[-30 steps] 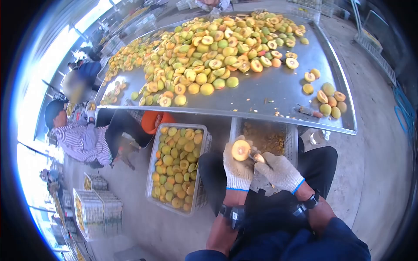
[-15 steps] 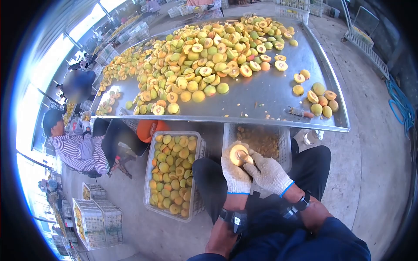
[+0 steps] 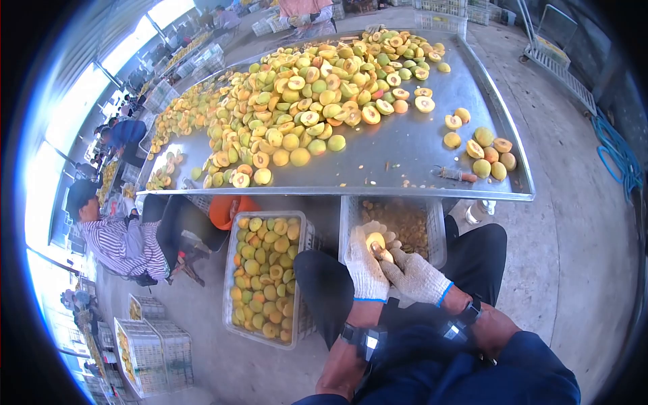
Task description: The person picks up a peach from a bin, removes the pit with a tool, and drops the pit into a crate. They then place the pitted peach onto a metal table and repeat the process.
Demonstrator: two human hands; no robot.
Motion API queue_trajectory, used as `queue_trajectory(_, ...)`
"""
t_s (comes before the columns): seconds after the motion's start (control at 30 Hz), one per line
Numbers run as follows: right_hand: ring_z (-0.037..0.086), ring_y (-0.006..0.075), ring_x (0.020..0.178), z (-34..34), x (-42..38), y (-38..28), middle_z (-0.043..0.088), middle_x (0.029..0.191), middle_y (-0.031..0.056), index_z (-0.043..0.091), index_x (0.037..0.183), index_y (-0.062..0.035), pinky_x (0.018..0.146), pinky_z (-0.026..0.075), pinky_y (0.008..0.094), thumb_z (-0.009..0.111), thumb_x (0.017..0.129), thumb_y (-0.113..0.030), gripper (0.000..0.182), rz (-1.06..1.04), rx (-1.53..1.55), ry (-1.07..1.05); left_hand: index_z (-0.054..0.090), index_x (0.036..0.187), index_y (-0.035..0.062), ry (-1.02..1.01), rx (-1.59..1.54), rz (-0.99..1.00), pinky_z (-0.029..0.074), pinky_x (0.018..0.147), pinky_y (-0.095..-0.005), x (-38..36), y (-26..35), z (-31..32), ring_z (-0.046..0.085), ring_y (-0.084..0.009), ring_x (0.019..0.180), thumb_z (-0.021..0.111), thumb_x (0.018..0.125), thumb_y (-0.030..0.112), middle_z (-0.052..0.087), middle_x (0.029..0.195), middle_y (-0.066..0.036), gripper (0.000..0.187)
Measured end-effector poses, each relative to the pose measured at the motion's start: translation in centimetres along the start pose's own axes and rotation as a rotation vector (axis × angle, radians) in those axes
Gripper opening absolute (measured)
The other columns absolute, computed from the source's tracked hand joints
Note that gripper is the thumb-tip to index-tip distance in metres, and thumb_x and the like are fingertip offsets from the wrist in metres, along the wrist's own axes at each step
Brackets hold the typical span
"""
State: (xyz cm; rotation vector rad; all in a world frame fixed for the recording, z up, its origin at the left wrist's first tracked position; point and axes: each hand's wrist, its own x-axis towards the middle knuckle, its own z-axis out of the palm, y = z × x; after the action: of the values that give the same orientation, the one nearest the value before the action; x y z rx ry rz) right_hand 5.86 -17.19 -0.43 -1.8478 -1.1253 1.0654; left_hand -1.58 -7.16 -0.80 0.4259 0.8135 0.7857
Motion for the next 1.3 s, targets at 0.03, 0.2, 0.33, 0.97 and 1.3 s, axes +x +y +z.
queue_trajectory(0.03, 0.071, 0.0347, 0.056, -0.3, -0.2, -0.6, 0.068, 0.068, 0.0242, 0.048, 0.140, 0.0057, 0.045, 0.057, 0.0408, 0.042, 0.108, -0.049, 0.063, 0.072, 0.035, -0.041, 0.066, 0.108, 0.0007, -0.001, 0.034, 0.024, 0.060, 0.067, -0.0394, 0.2, -0.2, -0.3, 0.067, -0.0253, 0.075, 0.058, 0.102, 0.033, 0.066, 0.092, -0.013, 0.034)
queue_trajectory(0.2, 0.070, 0.0334, 0.054, -0.6, -1.3, -2.5, 0.068, 0.068, 0.0236, 0.051, 0.138, 0.0047, 0.047, 0.056, 0.0401, 0.042, 0.108, -0.045, 0.059, 0.160, 0.097, -0.004, 0.069, 0.097, -0.0002, -0.039, 0.150, 0.045, 0.057, 0.059, -0.0375, 0.5, 0.4, -0.2, 0.066, -0.0243, 0.065, 0.058, 0.104, 0.035, 0.066, 0.081, -0.013, 0.038)
queue_trajectory(0.33, 0.067, 0.0251, 0.052, 0.4, -1.3, -0.8, 0.068, 0.066, 0.0158, 0.062, 0.126, 0.0025, 0.047, 0.053, 0.0364, 0.048, 0.107, -0.042, 0.051, 0.063, 0.132, 0.073, 0.071, 0.088, -0.0011, -0.082, 0.285, 0.106, 0.051, 0.054, -0.0340, 0.2, 0.8, 0.4, 0.063, -0.0226, 0.056, 0.056, 0.106, 0.036, 0.066, 0.073, -0.012, 0.043)
queue_trajectory(0.97, 0.039, 0.0050, 0.048, -2.4, -0.9, 0.7, 0.048, 0.064, -0.0052, 0.059, 0.086, -0.0135, 0.043, 0.033, 0.0228, 0.052, 0.107, -0.052, 0.044, 0.222, 0.798, -0.356, 0.071, 0.084, -0.0028, -0.613, 0.491, 0.234, 0.054, 0.068, -0.0328, 1.6, 1.7, -1.3, 0.067, -0.0197, 0.071, 0.048, 0.109, 0.048, 0.071, 0.082, -0.013, 0.061)
queue_trajectory(1.3, 0.040, 0.0033, 0.047, -3.3, -1.0, 1.2, 0.044, 0.062, -0.0077, 0.058, 0.086, -0.0143, 0.043, 0.034, 0.0200, 0.057, 0.106, -0.048, 0.039, 0.247, 0.935, -0.515, 0.069, 0.077, -0.0033, -0.887, 0.635, 0.169, 0.053, 0.073, -0.0333, 2.8, 3.4, -0.8, 0.068, -0.0199, 0.076, 0.048, 0.109, 0.039, 0.070, 0.080, -0.013, 0.057)
